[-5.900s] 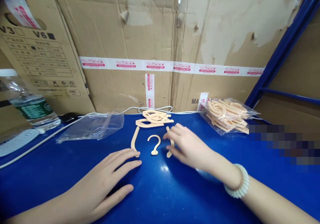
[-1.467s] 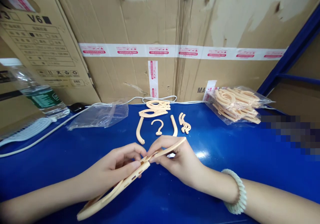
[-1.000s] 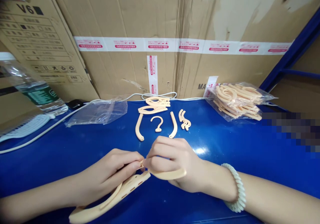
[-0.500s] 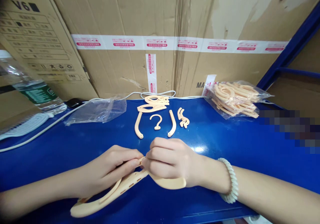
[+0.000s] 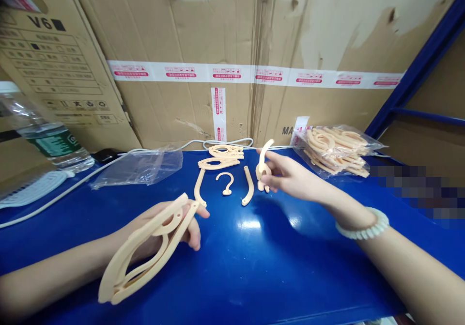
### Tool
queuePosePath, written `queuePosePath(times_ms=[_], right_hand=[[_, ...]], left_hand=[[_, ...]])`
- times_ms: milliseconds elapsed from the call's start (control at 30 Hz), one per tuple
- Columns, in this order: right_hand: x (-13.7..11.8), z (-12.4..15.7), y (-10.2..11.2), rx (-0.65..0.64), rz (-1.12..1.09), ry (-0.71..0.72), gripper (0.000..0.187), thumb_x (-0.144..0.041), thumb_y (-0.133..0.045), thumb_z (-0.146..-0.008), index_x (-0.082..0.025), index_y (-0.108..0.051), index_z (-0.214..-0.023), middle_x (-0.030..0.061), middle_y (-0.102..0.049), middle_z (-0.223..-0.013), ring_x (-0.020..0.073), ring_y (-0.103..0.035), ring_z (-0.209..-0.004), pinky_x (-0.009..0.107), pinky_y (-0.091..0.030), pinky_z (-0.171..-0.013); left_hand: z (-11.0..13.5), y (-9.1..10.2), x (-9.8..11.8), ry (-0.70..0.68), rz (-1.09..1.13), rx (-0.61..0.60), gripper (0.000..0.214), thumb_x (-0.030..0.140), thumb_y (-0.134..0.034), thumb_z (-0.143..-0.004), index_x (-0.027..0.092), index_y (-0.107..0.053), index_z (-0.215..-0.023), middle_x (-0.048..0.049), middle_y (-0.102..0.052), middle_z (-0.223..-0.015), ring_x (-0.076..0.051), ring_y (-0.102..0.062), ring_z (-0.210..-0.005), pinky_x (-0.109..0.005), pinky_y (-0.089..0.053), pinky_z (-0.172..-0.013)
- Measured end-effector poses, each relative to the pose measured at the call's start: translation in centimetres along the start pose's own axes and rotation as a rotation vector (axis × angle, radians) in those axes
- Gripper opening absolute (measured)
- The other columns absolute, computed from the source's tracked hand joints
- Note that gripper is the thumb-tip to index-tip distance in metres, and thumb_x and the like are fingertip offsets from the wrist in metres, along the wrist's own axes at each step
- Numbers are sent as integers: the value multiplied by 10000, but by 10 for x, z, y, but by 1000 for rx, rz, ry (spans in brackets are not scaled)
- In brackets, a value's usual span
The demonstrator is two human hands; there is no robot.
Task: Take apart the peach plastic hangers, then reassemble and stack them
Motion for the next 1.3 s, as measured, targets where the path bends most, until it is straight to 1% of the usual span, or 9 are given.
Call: queuePosePath(times_ms=[200, 400, 500, 567, 667, 767, 1033, 1167, 1300], right_hand=[[54, -7, 14, -15, 71, -227, 802, -245, -648, -751, -142, -310, -1471, -71, -561, -562, 150, -524, -518, 291, -406, -521], [46, -4, 23, 101, 583, -236, 436, -372, -530, -901, -115, -509, -1253, -9, -560, -560, 182, -526, -524, 306, -372, -521], [1, 4, 8, 219, 698, 2, 324, -372, -484, -944, -145, -540, -1169, 36, -612, -671, 204, -575, -615, 320, -418, -579], [-43, 18, -20, 213, 624, 298, 256, -307, -480, -958, -164, -535, -1162, 79, -653, -869, 210, -608, -790, 332, -467, -704], [-92, 50, -85, -40, 631, 706, 198, -265, -518, -957, -169, -586, -1117, 93, -648, -1009, 209, -578, -933, 356, -456, -827], [-105, 73, -127, -196, 662, 897, 139, -194, -521, -958, -166, -631, -1039, 55, -664, -1042, 196, -561, -1018, 354, -421, -918], [-83, 66, -138, -226, 668, 784, 182, -158, -442, -993, -135, -613, -1048, 54, -659, -1065, 182, -544, -1027, 360, -370, -987], [-77, 62, -135, -182, 670, 740, 177, -142, -428, -992, -135, -601, -953, 57, -660, -965, 185, -550, -974, 391, -361, -990], [-72, 57, -128, -79, 693, 684, 190, -217, -440, -999, -155, -580, -887, 65, -652, -926, 198, -559, -983, 431, -327, -1027]], left_hand=[[0, 10, 0, 25, 153, 114, 203, 312, -632, -901, 144, -681, -1003, -122, -766, -949, -214, -710, -883, -314, -532, -828], [4, 15, 5, 3, 214, 240, 133, 262, -593, -931, 180, -663, -1009, -111, -741, -1031, -221, -705, -897, -327, -554, -786], [5, 17, 6, 0, 203, 272, 152, 199, -599, -911, 181, -679, -1038, -92, -725, -998, -225, -692, -914, -320, -562, -777], [5, 16, 6, 10, 190, 266, 255, 92, -640, -836, 181, -687, -1070, -73, -711, -968, -208, -682, -891, -284, -565, -737], [3, 14, 4, 26, 195, 264, 358, 29, -655, -780, 174, -686, -1105, -64, -699, -917, -171, -670, -781, -241, -559, -648], [2, 16, 2, 41, 201, 317, 276, 135, -625, -873, 157, -667, -1145, -78, -699, -872, -168, -666, -726, -253, -560, -634], [7, 19, 3, 53, 254, 455, 644, 519, -234, -1008, 31, -620, -1176, -220, -694, -1069, -281, -684, -923, -372, -550, -823], [11, 13, 5, 31, 94, 464, 416, 366, -386, -1012, 65, -566, -1236, -201, -691, -1113, -263, -686, -923, -361, -542, -833], [12, 6, -1, 22, -39, 341, 336, 294, -515, -966, 114, -547, -1247, -170, -676, -1167, -287, -665, -1005, -431, -522, -916]])
Point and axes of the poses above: each hand's wrist, its own z-axis away from the middle knuckle, its own y-axis out of the back of the hand, x = y × z, the point moved 8 cm from there along -z, towards the middle knuckle
